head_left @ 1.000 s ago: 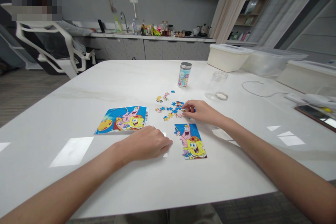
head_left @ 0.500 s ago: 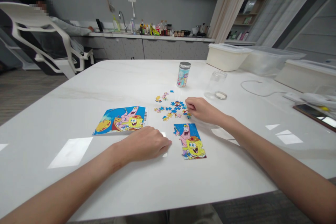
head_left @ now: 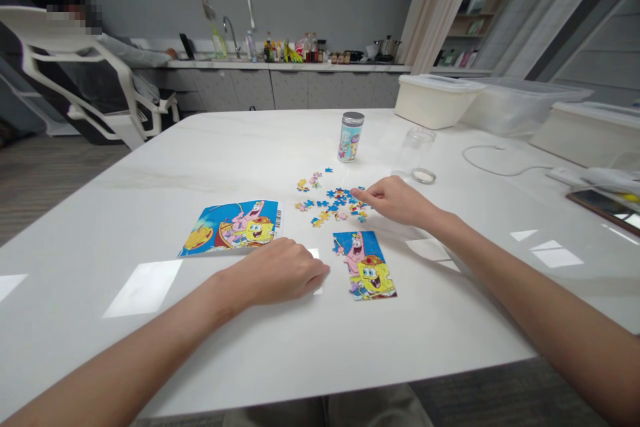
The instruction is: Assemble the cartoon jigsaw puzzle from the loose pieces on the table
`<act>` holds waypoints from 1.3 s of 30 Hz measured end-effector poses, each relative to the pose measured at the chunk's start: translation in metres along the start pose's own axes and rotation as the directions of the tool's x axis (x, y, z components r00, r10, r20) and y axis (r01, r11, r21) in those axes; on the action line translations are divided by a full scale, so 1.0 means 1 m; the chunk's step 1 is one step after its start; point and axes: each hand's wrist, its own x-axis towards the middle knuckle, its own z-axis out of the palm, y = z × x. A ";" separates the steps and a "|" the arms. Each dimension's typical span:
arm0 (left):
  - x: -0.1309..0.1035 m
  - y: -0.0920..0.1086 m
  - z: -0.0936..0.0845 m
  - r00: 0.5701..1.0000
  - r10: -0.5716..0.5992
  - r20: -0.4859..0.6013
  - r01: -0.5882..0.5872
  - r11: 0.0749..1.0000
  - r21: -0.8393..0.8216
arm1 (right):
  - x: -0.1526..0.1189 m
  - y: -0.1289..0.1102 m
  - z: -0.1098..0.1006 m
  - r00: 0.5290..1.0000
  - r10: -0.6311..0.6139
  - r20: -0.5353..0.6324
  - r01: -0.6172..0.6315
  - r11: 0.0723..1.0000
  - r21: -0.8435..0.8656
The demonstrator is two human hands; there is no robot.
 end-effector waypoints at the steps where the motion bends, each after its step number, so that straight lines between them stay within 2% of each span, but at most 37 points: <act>1: 0.000 0.000 0.000 1.000 0.003 -0.005 -0.003 1.000 -0.001 | 0.000 0.000 -0.001 1.000 0.006 0.003 -0.006 1.000 -0.013; 12: -0.001 0.000 -0.001 1.000 0.018 -0.018 -0.018 1.000 -0.019 | 0.002 0.009 0.009 0.992 -0.105 -0.066 0.093 0.982 -0.164; 17: -0.001 -0.001 0.000 0.999 0.036 -0.038 -0.036 0.999 -0.015 | 0.002 0.008 0.010 0.991 -0.130 -0.034 0.121 0.974 -0.194; 25: 0.000 -0.001 -0.003 0.999 -0.023 -0.025 0.021 0.997 -0.069 | 0.002 0.009 0.010 0.992 -0.126 -0.002 0.123 0.971 -0.205; 32: -0.001 -0.003 0.000 0.998 0.053 -0.038 -0.052 0.998 0.041 | 0.000 0.003 0.010 0.996 -0.087 -0.017 0.084 0.985 -0.148; 39: 0.006 -0.010 -0.006 0.997 -0.073 -0.018 0.075 0.981 0.180 | 0.000 -0.003 0.005 0.997 -0.083 0.009 0.084 0.989 -0.125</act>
